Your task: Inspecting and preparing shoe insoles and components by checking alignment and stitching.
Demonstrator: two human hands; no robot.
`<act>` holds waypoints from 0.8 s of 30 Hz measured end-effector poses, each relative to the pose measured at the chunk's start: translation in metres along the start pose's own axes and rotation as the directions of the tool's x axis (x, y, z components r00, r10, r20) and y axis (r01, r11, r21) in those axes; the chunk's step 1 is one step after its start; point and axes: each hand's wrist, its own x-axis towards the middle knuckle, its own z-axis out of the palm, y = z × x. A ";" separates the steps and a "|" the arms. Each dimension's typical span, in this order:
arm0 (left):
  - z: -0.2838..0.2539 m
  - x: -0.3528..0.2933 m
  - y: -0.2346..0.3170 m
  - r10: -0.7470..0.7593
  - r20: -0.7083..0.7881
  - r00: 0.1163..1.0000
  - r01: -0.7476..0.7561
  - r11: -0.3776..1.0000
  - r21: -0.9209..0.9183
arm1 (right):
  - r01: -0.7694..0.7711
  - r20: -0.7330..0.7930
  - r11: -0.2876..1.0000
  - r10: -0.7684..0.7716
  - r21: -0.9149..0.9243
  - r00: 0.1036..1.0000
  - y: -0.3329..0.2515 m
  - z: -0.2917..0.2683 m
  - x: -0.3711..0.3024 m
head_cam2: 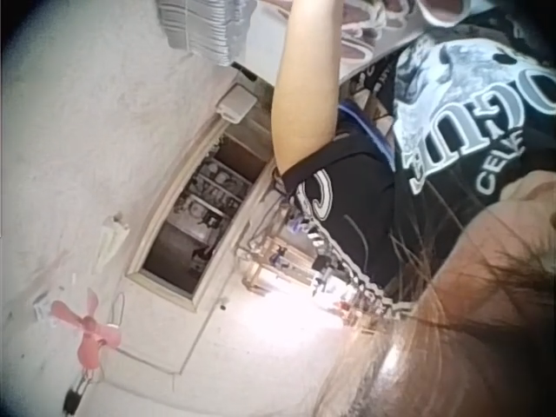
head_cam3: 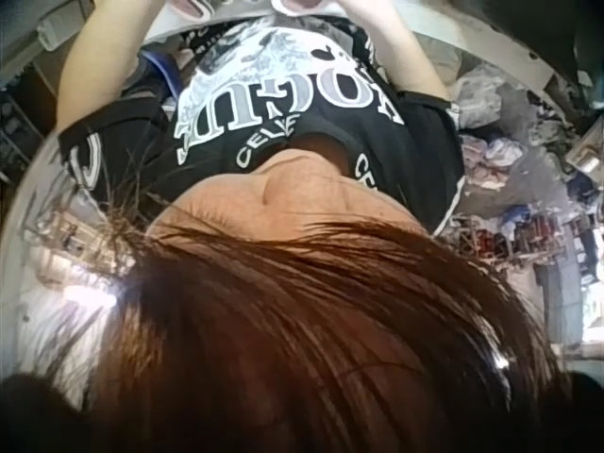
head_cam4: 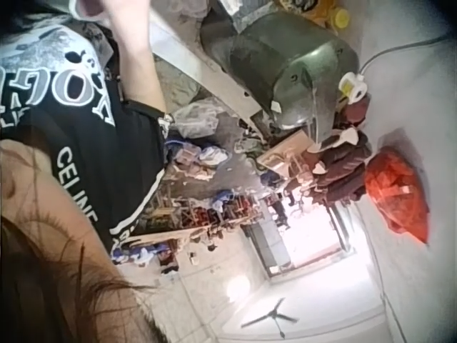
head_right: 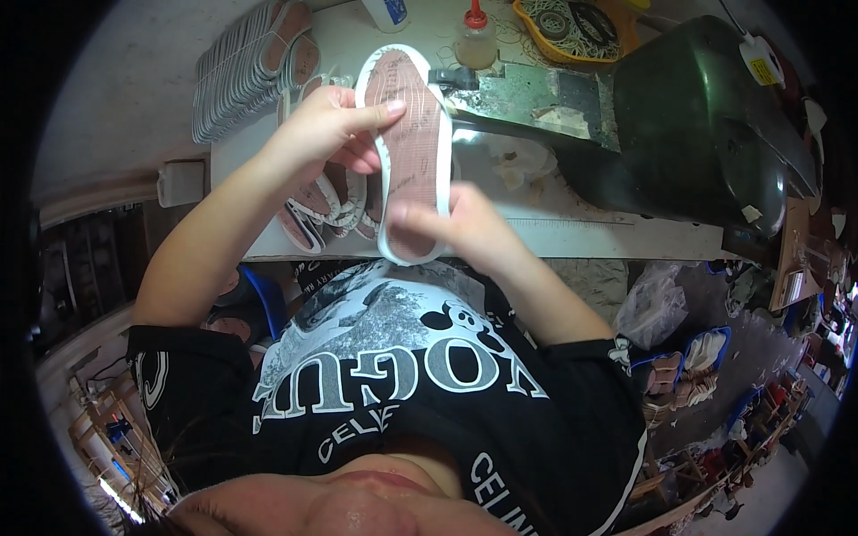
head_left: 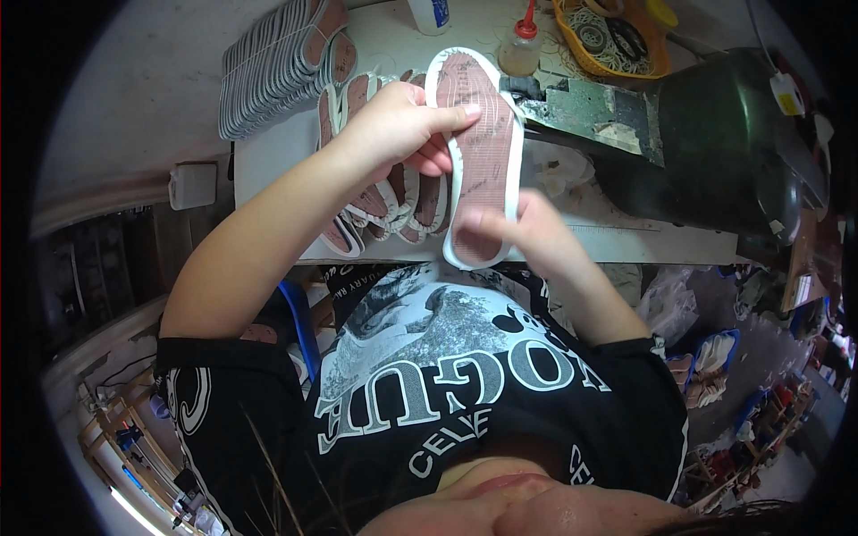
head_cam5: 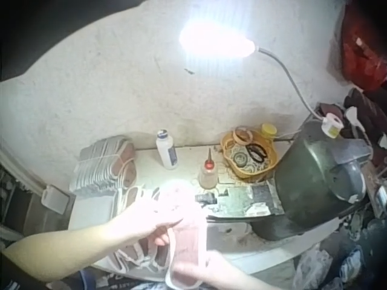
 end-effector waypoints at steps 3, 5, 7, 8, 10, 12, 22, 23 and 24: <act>0.002 0.002 -0.001 0.016 -0.062 0.998 -0.018 0.999 -0.031 | -0.116 0.052 0.992 0.113 0.050 0.992 0.015 0.001 -0.011; 0.001 0.004 0.002 0.007 -0.079 0.997 -0.008 1.000 -0.017 | -0.095 0.008 0.988 0.094 0.124 0.996 0.020 0.003 -0.012; -0.003 0.010 0.006 0.000 -0.089 0.996 0.000 1.000 0.000 | 0.009 -0.124 0.976 0.018 0.218 0.992 0.020 0.012 -0.010; -0.007 0.015 0.007 -0.016 -0.095 0.995 0.019 1.000 0.025 | 0.073 -0.188 0.972 -0.031 0.223 0.982 0.020 0.016 -0.006; -0.014 0.023 0.010 -0.011 -0.113 0.993 0.022 0.995 0.096 | 0.084 -0.211 0.967 -0.032 0.242 0.977 0.015 0.020 0.000; -0.021 0.034 0.018 -0.026 -0.116 0.993 0.045 0.985 0.166 | 0.132 -0.230 0.956 -0.071 0.261 0.971 0.006 0.022 0.007; -0.059 0.093 0.048 0.648 0.357 0.673 -0.638 0.262 0.724 | 0.275 -0.322 0.895 -0.160 0.352 0.933 -0.019 0.022 0.038; -0.055 0.093 0.055 0.552 0.541 0.635 -0.732 0.207 0.649 | 0.284 -0.335 0.891 -0.163 0.354 0.928 -0.020 0.023 0.040; -0.050 0.095 0.062 0.488 0.655 0.577 -0.791 0.136 0.596 | 0.282 -0.344 0.889 -0.154 0.362 0.926 -0.021 0.023 0.042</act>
